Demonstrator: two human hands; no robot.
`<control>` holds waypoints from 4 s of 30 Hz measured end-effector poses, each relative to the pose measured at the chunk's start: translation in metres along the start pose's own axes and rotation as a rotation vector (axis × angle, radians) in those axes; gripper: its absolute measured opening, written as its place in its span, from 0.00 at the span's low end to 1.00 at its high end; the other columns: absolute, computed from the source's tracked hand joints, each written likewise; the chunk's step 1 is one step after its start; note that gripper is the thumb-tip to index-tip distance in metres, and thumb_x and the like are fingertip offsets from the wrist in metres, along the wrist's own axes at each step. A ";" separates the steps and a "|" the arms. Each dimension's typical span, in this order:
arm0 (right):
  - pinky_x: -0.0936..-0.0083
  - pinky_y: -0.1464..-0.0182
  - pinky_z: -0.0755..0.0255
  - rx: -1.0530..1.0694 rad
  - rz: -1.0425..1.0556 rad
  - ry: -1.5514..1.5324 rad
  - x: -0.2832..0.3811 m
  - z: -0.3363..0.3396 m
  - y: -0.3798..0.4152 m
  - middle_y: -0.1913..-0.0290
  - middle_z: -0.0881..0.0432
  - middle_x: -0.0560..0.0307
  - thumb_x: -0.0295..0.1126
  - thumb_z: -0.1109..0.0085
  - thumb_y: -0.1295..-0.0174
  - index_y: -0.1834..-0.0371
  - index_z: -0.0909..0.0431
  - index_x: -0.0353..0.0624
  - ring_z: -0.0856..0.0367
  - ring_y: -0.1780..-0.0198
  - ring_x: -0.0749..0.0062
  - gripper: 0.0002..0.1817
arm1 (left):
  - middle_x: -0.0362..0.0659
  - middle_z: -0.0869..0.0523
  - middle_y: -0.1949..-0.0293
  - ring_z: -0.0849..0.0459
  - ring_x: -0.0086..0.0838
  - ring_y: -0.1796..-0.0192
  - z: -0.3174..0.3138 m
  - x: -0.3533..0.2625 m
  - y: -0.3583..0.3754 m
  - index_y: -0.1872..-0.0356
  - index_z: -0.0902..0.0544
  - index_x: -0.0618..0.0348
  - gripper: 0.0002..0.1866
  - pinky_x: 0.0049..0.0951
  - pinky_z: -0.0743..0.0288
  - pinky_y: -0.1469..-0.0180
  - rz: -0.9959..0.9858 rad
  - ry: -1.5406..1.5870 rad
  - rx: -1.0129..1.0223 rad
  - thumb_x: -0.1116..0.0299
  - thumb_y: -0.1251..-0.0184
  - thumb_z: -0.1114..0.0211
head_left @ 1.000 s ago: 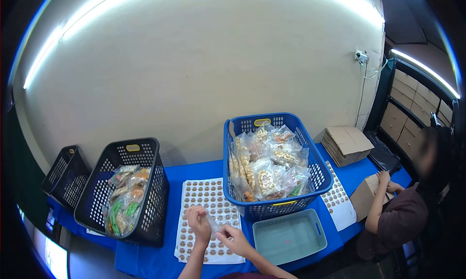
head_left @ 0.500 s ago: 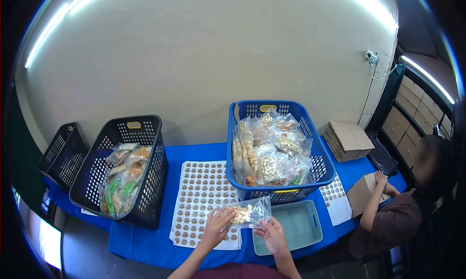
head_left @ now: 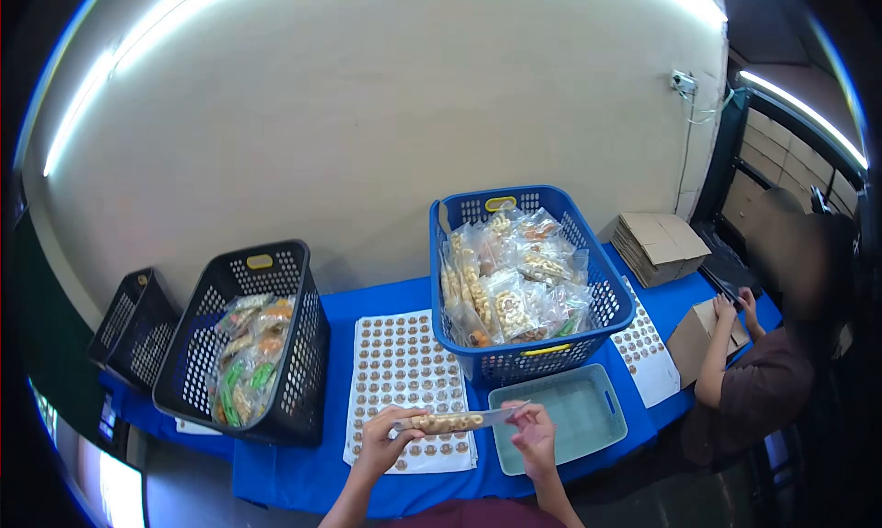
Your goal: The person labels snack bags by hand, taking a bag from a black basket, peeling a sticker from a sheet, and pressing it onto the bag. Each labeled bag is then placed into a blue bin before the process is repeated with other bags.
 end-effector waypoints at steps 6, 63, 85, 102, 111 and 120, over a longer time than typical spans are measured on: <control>0.83 0.67 0.29 -0.128 -0.317 0.010 0.003 0.015 0.022 0.73 0.23 0.56 0.19 0.43 0.48 0.58 0.31 0.35 0.25 0.71 0.79 0.13 | 0.42 0.18 0.69 0.21 0.22 0.66 -0.025 0.048 0.025 0.59 0.22 0.64 0.16 0.22 0.30 0.65 0.338 0.341 0.059 0.63 0.42 0.38; 0.86 0.71 0.34 -0.275 -0.419 0.291 -0.031 0.014 0.044 0.79 0.25 0.60 0.27 0.49 0.41 0.75 0.27 0.35 0.29 0.77 0.81 0.08 | 0.47 0.29 0.49 0.26 0.27 0.53 0.167 0.013 0.018 0.44 0.38 0.62 0.19 0.26 0.33 0.50 0.138 0.271 -0.558 0.76 0.37 0.51; 0.76 0.51 0.33 -0.004 -0.302 0.334 -0.090 -0.177 0.023 0.46 0.33 0.47 0.22 0.44 0.48 0.40 0.46 0.37 0.30 0.51 0.68 0.31 | 0.47 0.23 0.58 0.22 0.31 0.56 0.357 0.094 -0.013 0.56 0.28 0.62 0.13 0.28 0.29 0.53 0.094 -0.400 -0.228 0.70 0.42 0.44; 0.80 0.66 0.29 -0.203 -0.332 0.921 -0.058 -0.174 0.113 0.68 0.20 0.54 0.29 0.44 0.44 0.59 0.27 0.36 0.23 0.67 0.76 0.12 | 0.50 0.40 0.37 0.36 0.42 0.39 0.376 0.445 -0.112 0.57 0.20 0.57 0.15 0.37 0.36 0.42 0.624 -1.246 0.125 0.70 0.47 0.43; 0.82 0.68 0.32 -0.279 -0.329 1.000 -0.070 -0.171 0.116 0.73 0.22 0.58 0.29 0.45 0.43 0.65 0.26 0.36 0.26 0.71 0.79 0.08 | 0.39 0.36 0.41 0.40 0.34 0.39 0.370 0.422 -0.112 0.50 0.24 0.56 0.20 0.43 0.48 0.38 0.753 -1.318 0.315 0.67 0.48 0.43; 0.78 0.60 0.28 -0.063 -0.414 0.913 -0.085 -0.196 0.081 0.63 0.20 0.50 0.32 0.44 0.45 0.57 0.26 0.36 0.20 0.62 0.68 0.14 | 0.47 0.26 0.59 0.27 0.41 0.56 0.404 0.345 -0.150 0.65 0.25 0.67 0.11 0.37 0.34 0.50 -0.085 -0.999 -0.323 0.77 0.52 0.47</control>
Point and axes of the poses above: each hand's wrist, its own y-axis away from the middle knuckle, its own z-axis out of the back of the hand, x = y × z, the point moved 5 cm from there along -y, towards the middle knuckle
